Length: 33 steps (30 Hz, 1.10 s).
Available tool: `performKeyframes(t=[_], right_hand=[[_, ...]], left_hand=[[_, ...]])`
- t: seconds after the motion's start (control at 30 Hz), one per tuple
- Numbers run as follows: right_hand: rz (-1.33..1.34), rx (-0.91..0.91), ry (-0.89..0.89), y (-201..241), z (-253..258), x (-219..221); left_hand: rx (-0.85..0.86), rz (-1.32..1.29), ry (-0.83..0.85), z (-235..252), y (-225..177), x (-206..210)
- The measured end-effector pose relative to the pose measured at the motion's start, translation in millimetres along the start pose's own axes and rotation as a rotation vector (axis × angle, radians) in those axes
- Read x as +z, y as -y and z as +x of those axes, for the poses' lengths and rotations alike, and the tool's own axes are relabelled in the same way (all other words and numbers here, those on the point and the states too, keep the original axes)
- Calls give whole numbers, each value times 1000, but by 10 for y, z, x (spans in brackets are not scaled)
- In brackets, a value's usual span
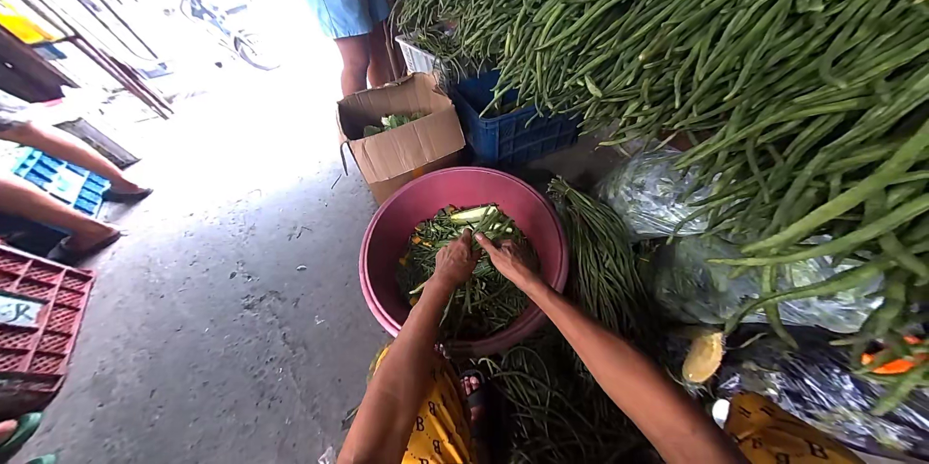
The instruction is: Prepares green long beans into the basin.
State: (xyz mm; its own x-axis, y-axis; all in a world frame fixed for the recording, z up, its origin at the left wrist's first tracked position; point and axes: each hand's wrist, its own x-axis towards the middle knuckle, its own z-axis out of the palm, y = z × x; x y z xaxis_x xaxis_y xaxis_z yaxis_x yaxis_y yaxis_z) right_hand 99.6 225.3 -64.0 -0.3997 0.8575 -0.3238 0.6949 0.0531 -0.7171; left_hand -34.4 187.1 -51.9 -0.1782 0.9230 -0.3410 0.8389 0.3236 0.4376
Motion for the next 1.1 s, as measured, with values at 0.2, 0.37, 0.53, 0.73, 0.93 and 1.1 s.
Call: performKeyframes(t=[0.2,0.37,0.53,0.73,0.93,1.1], right_hand=[[-47,-11,37,-29,82,5],[59,33,10,-24,95,-31],[478,151,141,-6,119,-154],[551,-103,175,7,141,-407],[265,-482,38,79,270,-382],[268,-461,163,124,258,-442]], left_hand=[[4,106,-9,-29,-35,19],[37,125,-10,-40,-96,49],[79,-88,-30,38,-7,15],[378,-716,-38,89,122,32],[501,-866,-21,-1,71,46],[531,-979,32,-1,78,56]])
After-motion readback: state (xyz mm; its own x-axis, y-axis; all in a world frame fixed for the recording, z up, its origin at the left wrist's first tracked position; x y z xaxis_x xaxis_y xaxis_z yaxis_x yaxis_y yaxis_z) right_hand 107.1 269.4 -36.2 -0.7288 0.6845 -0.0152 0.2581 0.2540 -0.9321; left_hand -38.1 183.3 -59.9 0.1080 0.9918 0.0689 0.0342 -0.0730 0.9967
